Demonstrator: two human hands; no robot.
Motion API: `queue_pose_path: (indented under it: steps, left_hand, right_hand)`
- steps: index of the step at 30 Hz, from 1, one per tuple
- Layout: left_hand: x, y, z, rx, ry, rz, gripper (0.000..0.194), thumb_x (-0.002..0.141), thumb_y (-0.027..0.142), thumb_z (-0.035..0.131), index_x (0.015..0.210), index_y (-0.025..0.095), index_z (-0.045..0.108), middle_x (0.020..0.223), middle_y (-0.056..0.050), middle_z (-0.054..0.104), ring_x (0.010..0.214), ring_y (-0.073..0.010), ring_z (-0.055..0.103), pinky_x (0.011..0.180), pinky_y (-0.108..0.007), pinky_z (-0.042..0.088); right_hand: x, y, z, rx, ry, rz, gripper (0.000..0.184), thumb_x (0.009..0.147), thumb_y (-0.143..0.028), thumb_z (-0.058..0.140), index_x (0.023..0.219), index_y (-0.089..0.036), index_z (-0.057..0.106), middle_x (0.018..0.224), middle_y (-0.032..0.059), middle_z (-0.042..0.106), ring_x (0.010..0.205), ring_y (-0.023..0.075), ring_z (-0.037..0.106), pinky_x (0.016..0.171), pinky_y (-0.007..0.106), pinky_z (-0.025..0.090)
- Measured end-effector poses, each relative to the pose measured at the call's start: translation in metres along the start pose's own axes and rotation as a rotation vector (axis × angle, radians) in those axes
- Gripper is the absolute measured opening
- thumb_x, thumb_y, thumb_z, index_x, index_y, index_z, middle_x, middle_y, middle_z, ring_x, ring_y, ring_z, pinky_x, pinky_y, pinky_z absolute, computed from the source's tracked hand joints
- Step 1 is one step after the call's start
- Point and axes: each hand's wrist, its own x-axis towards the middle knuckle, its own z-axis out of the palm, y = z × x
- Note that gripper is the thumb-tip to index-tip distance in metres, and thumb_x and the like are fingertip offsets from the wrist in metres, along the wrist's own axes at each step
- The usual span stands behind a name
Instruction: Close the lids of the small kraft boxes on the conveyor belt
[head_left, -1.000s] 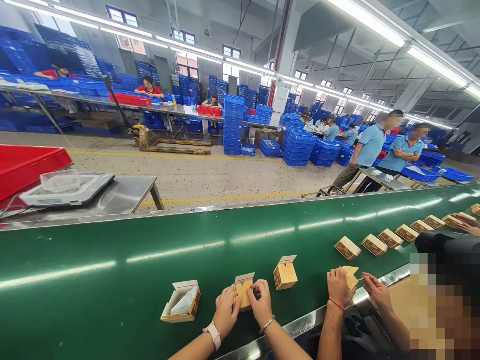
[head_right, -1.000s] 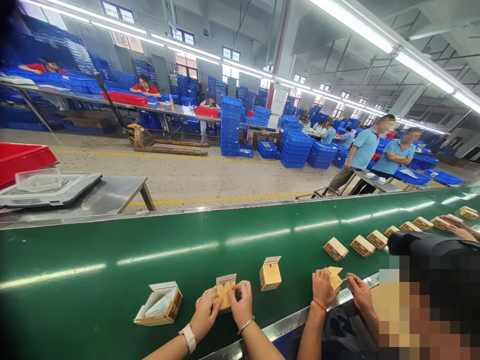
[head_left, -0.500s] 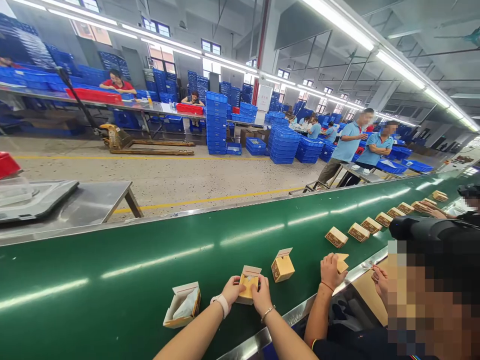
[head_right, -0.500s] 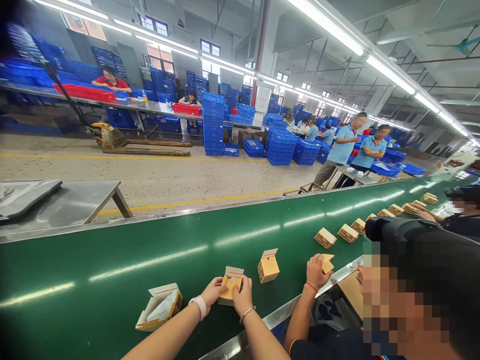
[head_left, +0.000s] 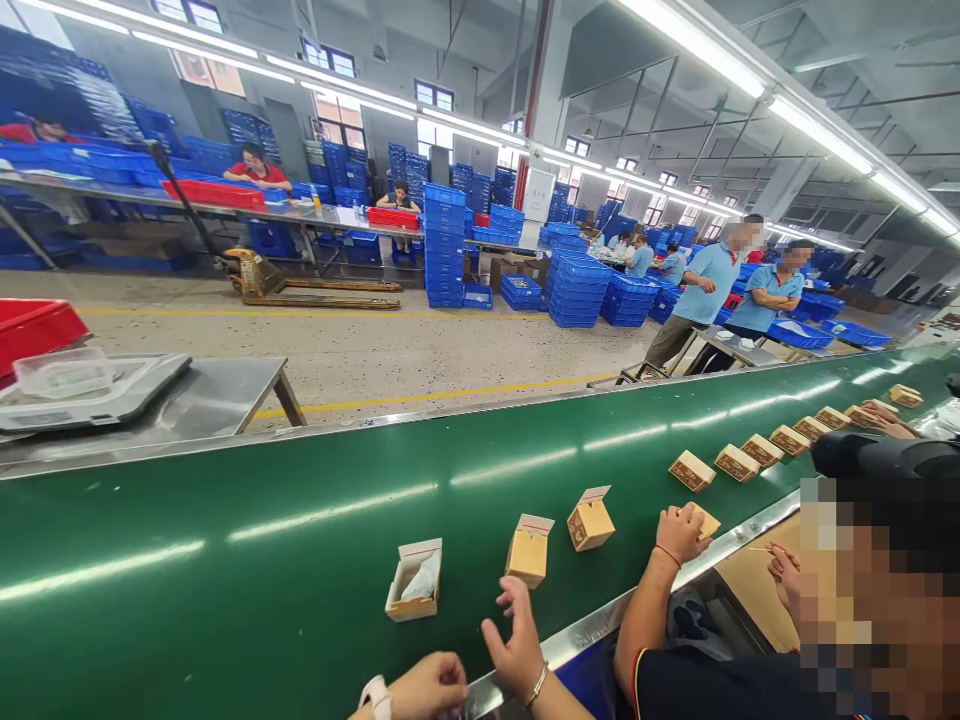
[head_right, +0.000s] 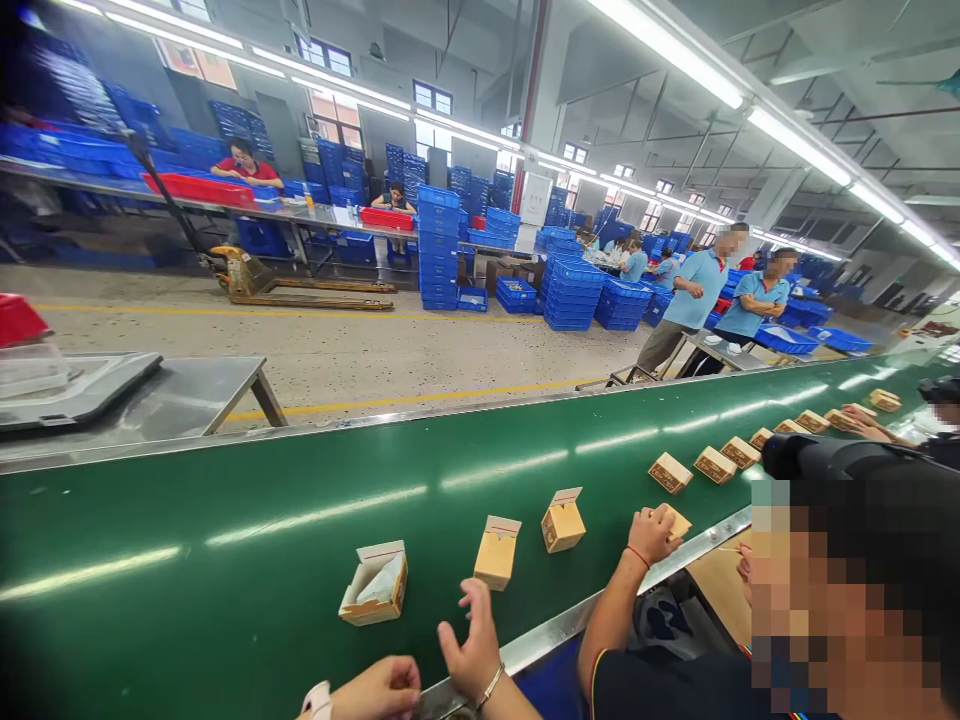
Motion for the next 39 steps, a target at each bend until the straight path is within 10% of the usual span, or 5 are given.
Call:
queue_pose_path:
  steps: [5, 8, 19, 33, 39]
  left_hand:
    - [-0.006, -0.042, -0.05, 0.148, 0.571, 0.143, 0.035, 0.074, 0.049, 0.048, 0.086, 0.016, 0.05, 0.096, -0.014, 0.062, 0.096, -0.0282, 0.059, 0.092, -0.047, 0.043]
    - [0.007, -0.042, -0.078, 0.346, 0.688, 0.443, 0.06, 0.077, 0.046, 0.049, 0.127, 0.013, 0.049, 0.136, -0.016, 0.047, 0.127, -0.0291, 0.044, 0.106, -0.047, 0.034]
    - [0.031, -0.01, -0.071, 0.941, 0.669, 0.767, 0.051, 0.09, 0.028, 0.042, 0.139, 0.017, 0.048, 0.14, -0.011, 0.043, 0.126, -0.0329, 0.043, 0.086, -0.044, 0.044]
    - [0.046, 0.017, -0.048, 0.826, 0.569, 0.752, 0.04, 0.093, 0.028, 0.041, 0.128, 0.025, 0.058, 0.132, -0.007, 0.053, 0.12, -0.0298, 0.049, 0.085, -0.045, 0.037]
    - [0.048, 0.019, -0.046, 0.77, 0.53, 0.734, 0.042, 0.093, 0.032, 0.04, 0.132, 0.027, 0.055, 0.135, -0.006, 0.051, 0.121, -0.0279, 0.045, 0.088, -0.044, 0.036]
  right_hand:
    - [0.041, -0.014, 0.019, 0.063, -0.38, -0.164, 0.071, 0.072, -0.03, 0.062, 0.138, -0.016, 0.042, 0.143, 0.013, 0.038, 0.134, 0.022, 0.038, 0.111, 0.039, 0.036]
    - [0.074, -0.019, 0.027, 0.051, -0.477, -0.163, 0.074, 0.068, -0.032, 0.065, 0.136, -0.013, 0.046, 0.143, 0.0141, 0.037, 0.133, 0.0231, 0.04, 0.111, 0.041, 0.035]
    - [0.125, -0.031, 0.016, -0.26, -0.825, -0.263, 0.045, 0.069, -0.039, 0.068, 0.114, -0.035, 0.064, 0.132, -0.0021, 0.052, 0.097, 0.0252, 0.06, 0.078, 0.039, 0.047]
    - [0.072, 0.0, 0.014, 0.05, -0.296, -0.242, 0.038, 0.086, -0.046, 0.044, 0.099, -0.023, 0.071, 0.111, 0.0052, 0.064, 0.101, 0.0159, 0.062, 0.084, 0.029, 0.042]
    - [0.112, 0.002, -0.01, 0.098, -0.777, -0.258, 0.039, 0.079, -0.047, 0.054, 0.106, -0.024, 0.07, 0.11, 0.0047, 0.064, 0.106, 0.0178, 0.06, 0.092, 0.028, 0.044]
